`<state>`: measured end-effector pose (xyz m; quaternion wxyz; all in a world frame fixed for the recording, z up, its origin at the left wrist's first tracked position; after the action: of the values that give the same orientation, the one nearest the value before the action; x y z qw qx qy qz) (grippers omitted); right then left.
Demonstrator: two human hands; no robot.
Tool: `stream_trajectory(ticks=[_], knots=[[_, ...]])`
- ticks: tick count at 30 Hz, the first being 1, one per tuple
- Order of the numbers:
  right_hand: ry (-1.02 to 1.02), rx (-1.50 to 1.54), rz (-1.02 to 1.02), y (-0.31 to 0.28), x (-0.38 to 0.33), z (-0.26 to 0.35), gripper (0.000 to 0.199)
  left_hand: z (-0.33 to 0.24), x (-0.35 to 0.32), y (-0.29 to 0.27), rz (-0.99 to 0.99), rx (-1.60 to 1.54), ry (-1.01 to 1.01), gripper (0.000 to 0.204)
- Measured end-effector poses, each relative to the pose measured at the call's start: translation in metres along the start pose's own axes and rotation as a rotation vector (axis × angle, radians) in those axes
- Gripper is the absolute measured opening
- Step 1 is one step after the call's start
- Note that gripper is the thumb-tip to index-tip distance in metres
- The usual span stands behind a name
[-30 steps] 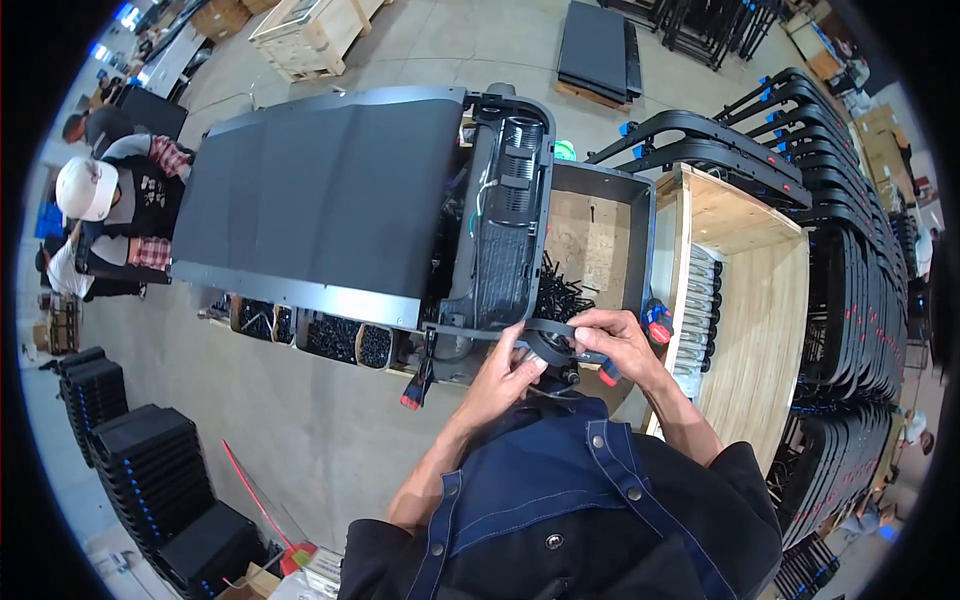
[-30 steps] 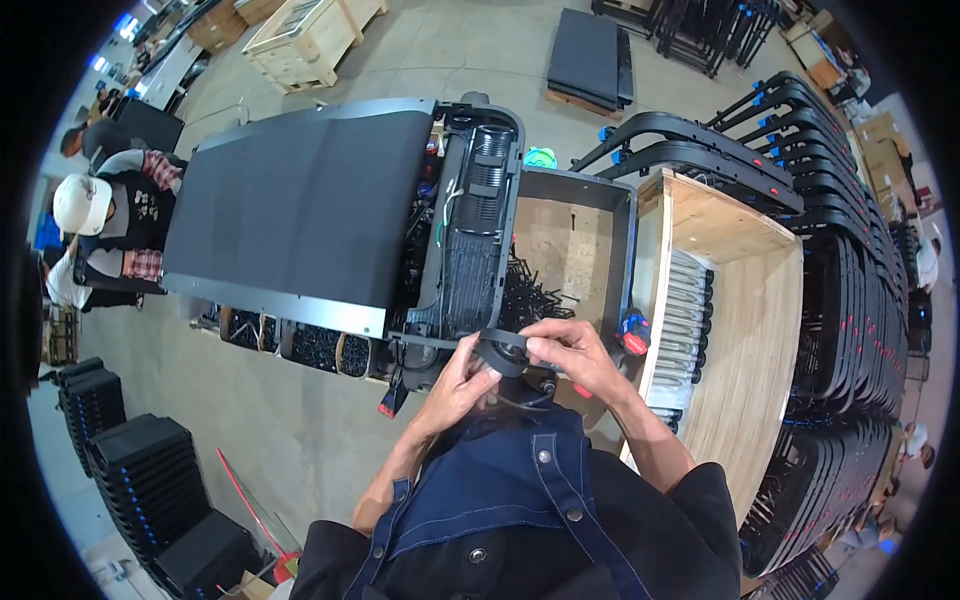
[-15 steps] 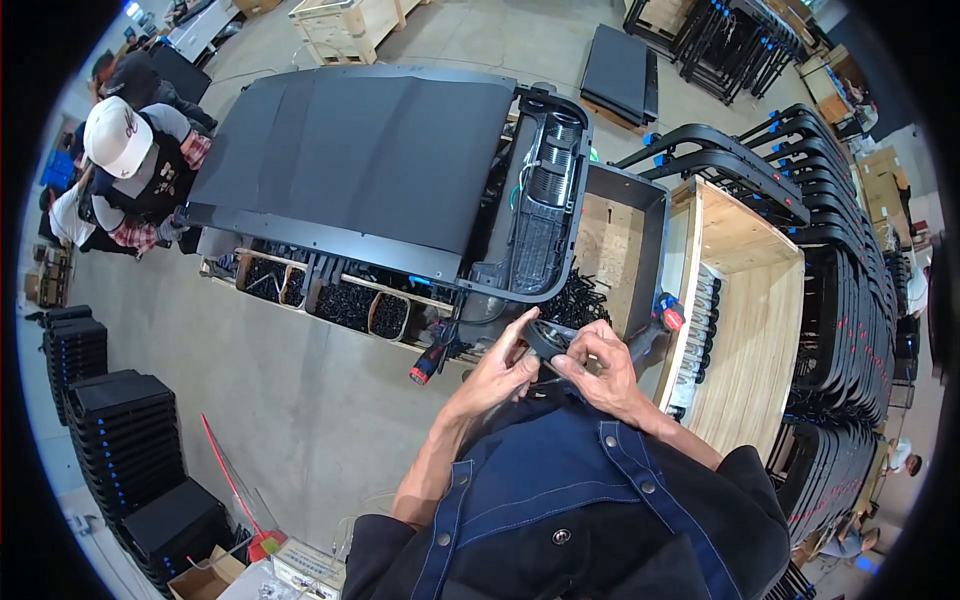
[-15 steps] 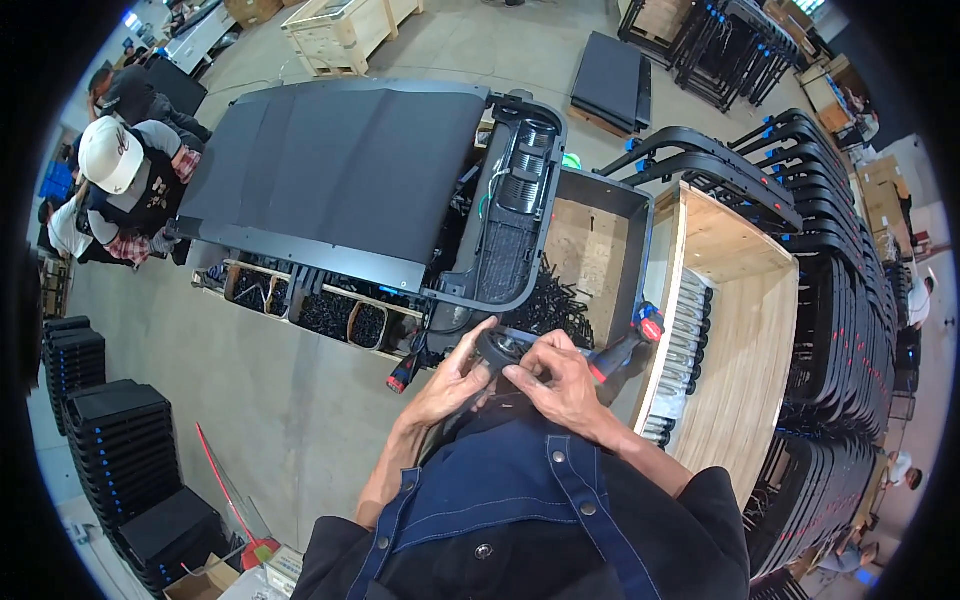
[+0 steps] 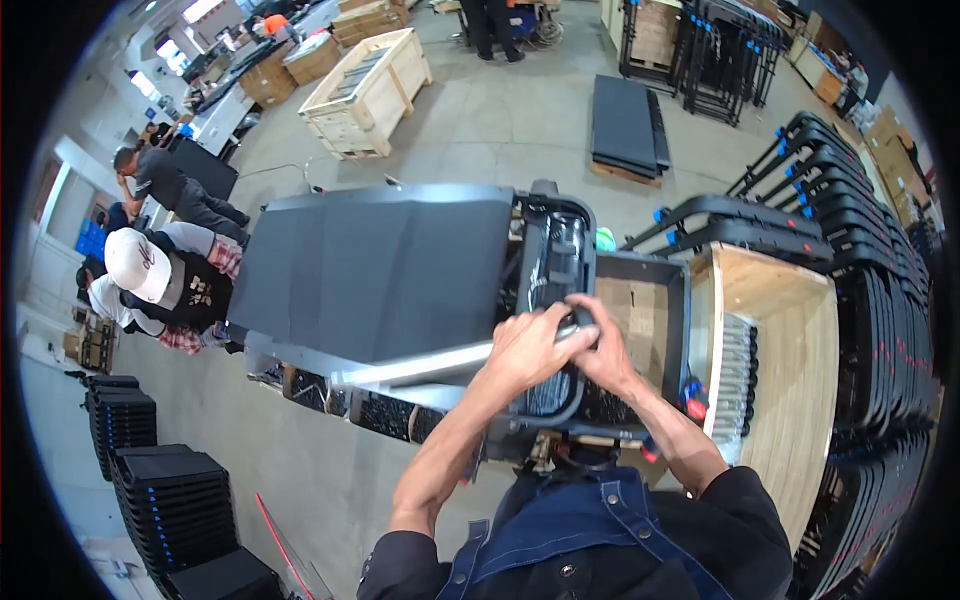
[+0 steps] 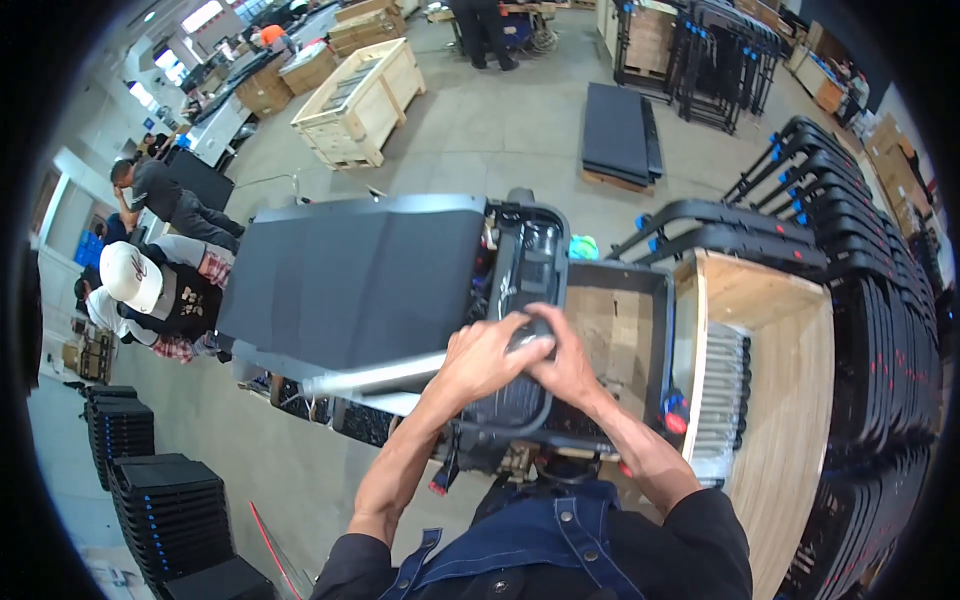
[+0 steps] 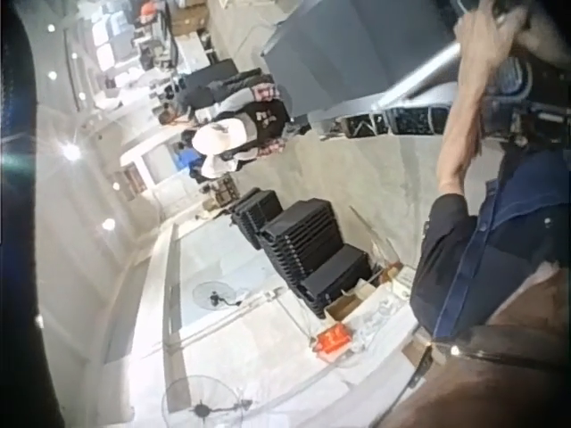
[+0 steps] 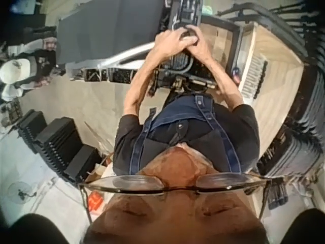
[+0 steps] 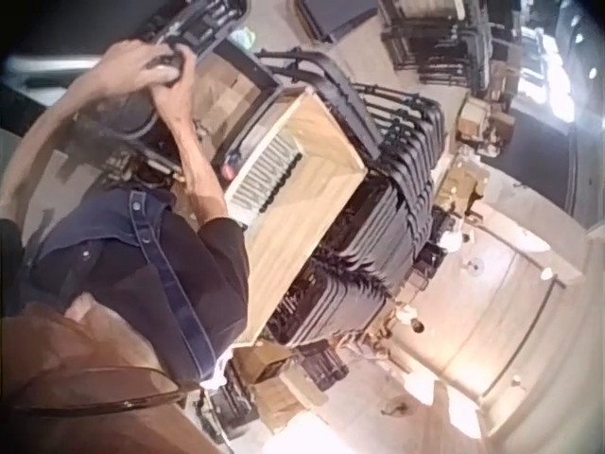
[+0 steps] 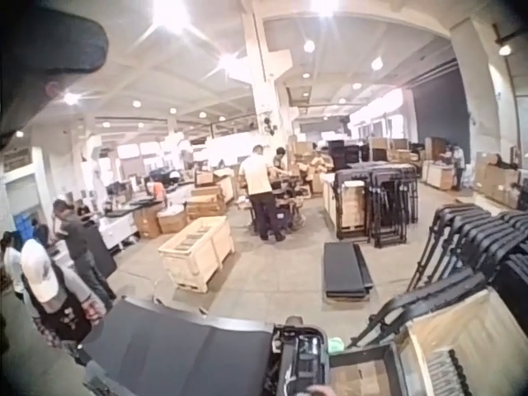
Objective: Assembling the frame, belt, and trim components of a motorized treadmill in an industrial workshop.
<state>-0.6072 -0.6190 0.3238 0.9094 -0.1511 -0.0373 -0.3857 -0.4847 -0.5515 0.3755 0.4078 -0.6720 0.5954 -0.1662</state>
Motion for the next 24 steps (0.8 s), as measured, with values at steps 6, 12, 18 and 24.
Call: stream_trajectory(ticks=[6, 12, 18, 24], knots=[[0.309, 0.271, -0.247, -0.044, 0.172, -0.102, 0.058, 0.038, 0.115, -0.055, -0.662, -0.115, 0.279, 0.026], [0.451, 0.264, -0.207, -0.061, 0.279, -0.157, 0.063, 0.17, 0.216, -0.092, -0.683, 0.381, 0.201, 0.028], [0.562, 0.19, 0.008, -0.057, 0.344, -0.182, 0.065, 0.167, 0.243, -0.122, -0.334, 0.516, 0.279, 0.015], [0.505, -0.024, 0.514, 0.04, 0.398, -0.137, 0.079, 0.131, 0.194, -0.132, -0.722, 0.466, 0.225, 0.033]])
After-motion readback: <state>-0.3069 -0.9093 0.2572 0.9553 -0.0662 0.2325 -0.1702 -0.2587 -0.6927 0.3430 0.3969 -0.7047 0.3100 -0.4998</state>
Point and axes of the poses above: each hand's wrist, its own x-axis towards the middle knuckle, its own y-axis out of the palm, z = x × y, the point moved 6 cm from there along x, towards the middle knuckle, and after that the axes turned 1 degree about z, right-handed, at the moved point
